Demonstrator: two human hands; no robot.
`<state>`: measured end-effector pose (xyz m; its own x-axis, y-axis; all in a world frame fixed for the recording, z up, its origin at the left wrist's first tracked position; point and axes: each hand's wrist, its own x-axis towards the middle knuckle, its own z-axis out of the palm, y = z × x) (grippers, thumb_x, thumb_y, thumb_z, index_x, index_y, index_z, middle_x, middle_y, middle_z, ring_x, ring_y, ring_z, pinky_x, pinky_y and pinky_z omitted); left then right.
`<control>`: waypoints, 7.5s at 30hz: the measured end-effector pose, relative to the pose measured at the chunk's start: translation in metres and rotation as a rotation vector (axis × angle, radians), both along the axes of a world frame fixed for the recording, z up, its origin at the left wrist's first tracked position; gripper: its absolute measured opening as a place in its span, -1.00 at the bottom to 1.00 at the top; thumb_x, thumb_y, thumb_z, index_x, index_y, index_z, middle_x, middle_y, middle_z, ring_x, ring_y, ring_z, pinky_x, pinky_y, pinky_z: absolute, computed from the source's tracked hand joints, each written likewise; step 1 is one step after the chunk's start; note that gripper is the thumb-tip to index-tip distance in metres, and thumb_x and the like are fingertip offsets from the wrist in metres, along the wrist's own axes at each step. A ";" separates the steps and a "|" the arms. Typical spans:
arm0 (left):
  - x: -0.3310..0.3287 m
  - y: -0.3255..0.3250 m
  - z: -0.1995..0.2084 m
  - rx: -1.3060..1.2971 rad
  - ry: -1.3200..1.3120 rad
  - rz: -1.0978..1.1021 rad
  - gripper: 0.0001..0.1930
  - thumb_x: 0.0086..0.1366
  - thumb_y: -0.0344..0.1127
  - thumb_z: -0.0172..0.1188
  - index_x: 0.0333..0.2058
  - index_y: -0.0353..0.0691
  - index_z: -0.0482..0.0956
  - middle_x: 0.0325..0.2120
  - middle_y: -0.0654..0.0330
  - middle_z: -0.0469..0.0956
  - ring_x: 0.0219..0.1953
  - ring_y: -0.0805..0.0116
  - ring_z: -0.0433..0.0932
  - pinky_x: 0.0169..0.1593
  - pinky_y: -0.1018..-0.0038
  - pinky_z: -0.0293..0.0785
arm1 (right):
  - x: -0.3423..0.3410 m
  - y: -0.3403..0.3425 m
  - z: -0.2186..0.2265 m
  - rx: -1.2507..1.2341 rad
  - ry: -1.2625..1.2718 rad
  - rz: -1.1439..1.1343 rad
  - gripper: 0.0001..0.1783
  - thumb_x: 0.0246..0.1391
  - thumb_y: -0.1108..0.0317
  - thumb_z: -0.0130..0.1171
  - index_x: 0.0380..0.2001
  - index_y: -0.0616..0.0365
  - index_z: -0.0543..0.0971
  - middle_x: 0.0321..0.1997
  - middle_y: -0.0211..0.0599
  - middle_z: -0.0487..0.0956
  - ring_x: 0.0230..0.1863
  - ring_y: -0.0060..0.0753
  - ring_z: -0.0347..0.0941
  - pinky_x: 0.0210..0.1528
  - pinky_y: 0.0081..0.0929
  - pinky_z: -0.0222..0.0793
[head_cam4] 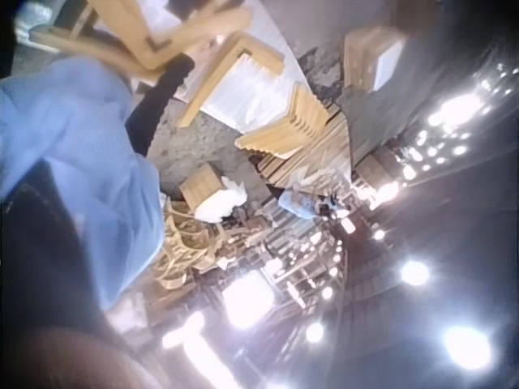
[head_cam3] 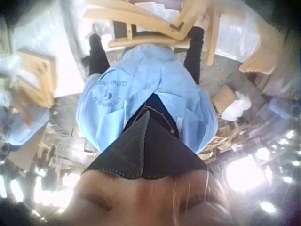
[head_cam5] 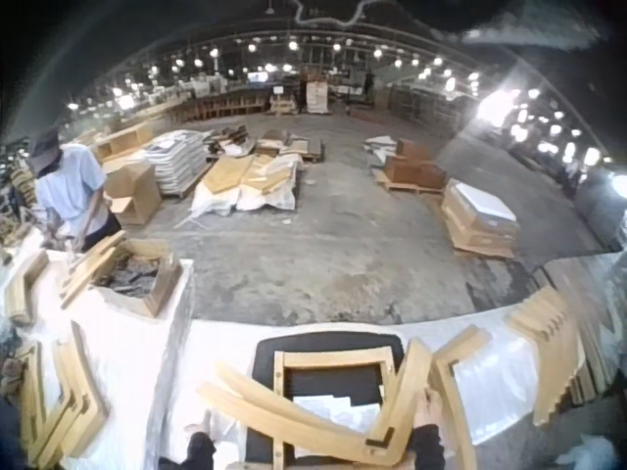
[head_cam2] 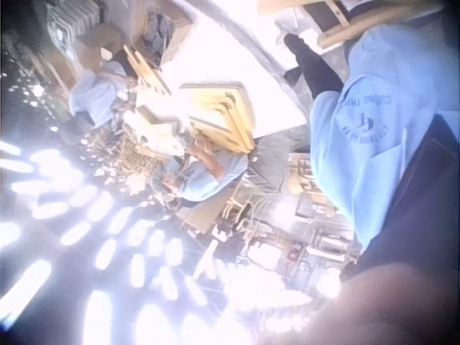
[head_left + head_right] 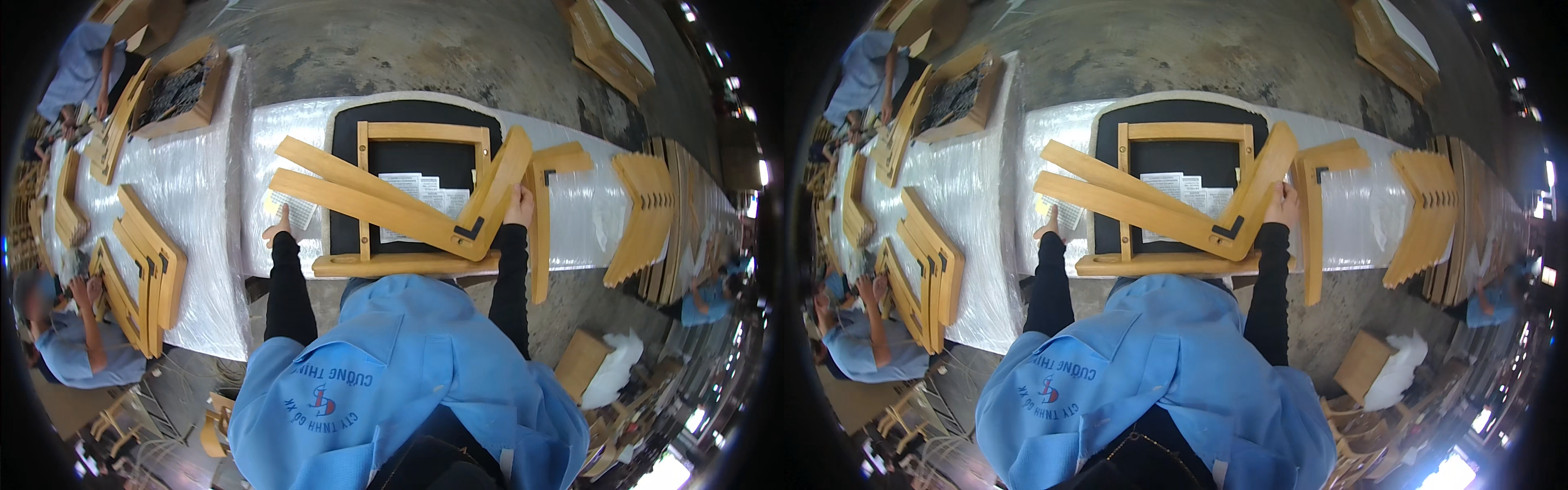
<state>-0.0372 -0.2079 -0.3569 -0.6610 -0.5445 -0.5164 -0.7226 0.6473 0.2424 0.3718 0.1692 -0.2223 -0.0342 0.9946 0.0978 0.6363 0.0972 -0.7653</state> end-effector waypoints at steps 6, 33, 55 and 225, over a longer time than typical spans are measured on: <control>0.009 0.022 -0.010 -0.073 0.052 -0.100 0.10 -0.28 0.31 0.57 0.05 -0.35 0.22 -0.01 -0.16 0.46 0.04 -0.16 0.51 0.03 0.09 0.52 | 0.027 -0.008 -0.013 -0.100 0.197 -0.031 -0.60 0.26 0.09 0.07 -0.14 0.23 0.62 -0.07 -0.01 0.56 -0.01 -0.07 0.46 0.11 -0.26 0.30; 0.199 0.099 0.310 1.476 -0.263 -0.632 -0.75 0.36 -0.37 0.21 -0.05 -0.37 0.53 -0.16 0.15 0.63 -0.18 0.51 0.59 -0.11 0.55 0.52 | -0.077 -0.129 0.159 -0.752 0.612 0.785 -0.61 0.04 0.34 0.40 -0.10 0.23 0.53 -0.30 -0.38 0.62 -0.32 -0.62 0.54 -0.18 -0.69 0.43; -0.006 -0.034 0.032 1.001 0.274 0.368 -0.51 0.13 0.05 0.35 -0.11 -0.19 0.56 -0.24 0.24 0.57 -0.26 0.37 0.55 -0.25 0.37 0.47 | -0.071 -0.141 0.159 -0.048 0.126 0.665 -0.61 0.11 0.28 0.28 -0.01 0.13 0.50 0.17 -0.06 0.33 0.20 -0.05 0.31 0.19 -0.25 0.29; 0.150 0.118 0.329 1.339 0.701 -0.532 -0.42 0.36 -0.47 0.13 0.30 -0.34 0.15 0.04 -0.03 0.47 -0.02 0.38 0.52 0.05 0.50 0.45 | -0.101 -0.128 0.114 0.255 -0.396 0.902 -0.37 -0.11 0.08 0.39 0.01 0.10 0.45 -0.04 -0.05 0.52 -0.02 0.09 0.44 0.04 -0.07 0.38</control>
